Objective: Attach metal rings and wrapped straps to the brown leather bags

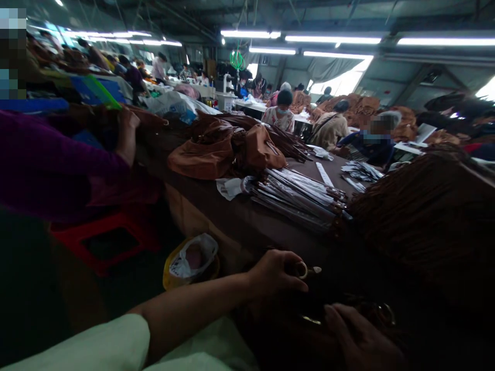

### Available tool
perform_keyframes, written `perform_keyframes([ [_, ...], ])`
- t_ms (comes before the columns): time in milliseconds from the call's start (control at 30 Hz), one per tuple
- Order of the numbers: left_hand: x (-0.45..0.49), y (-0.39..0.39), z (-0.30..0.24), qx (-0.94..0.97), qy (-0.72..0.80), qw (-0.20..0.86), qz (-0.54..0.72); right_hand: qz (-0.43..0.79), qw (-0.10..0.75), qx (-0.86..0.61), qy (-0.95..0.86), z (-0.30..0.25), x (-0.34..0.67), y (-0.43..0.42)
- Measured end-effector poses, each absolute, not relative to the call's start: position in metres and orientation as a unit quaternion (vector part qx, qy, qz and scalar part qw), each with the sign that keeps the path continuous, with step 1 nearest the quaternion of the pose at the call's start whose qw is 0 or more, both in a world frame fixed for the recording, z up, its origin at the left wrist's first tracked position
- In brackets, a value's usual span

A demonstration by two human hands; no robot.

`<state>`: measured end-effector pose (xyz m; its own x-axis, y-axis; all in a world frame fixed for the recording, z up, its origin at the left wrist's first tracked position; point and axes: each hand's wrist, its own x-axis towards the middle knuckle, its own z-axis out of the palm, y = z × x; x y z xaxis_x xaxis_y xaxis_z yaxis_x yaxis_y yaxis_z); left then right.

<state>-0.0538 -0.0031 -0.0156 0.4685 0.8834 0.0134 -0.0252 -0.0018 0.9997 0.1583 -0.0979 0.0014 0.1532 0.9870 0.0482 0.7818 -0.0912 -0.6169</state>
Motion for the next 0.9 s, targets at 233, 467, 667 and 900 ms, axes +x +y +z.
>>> perform_keyframes([
  [233, -0.053, -0.015, -0.018, 0.693, 0.367, 0.525, 0.33, 0.224, 0.304, -0.716, -0.587, 0.007, 0.11, -0.07],
  [467, -0.052, -0.021, -0.033, 0.844, 0.382, 0.305, 0.22, 0.173, 0.301, -0.758, -0.553, -0.004, 0.116, -0.075],
  [667, -0.037, -0.025, -0.042, 0.861, 0.434, 0.259, 0.061, -0.139, 0.226, -0.641, -0.721, -0.03, 0.103, -0.096],
  [900, -0.028, -0.025, -0.053, 0.871, 0.408, 0.271, -0.037, -0.183, 0.175, -0.568, -0.783, -0.065, 0.107, -0.117],
])
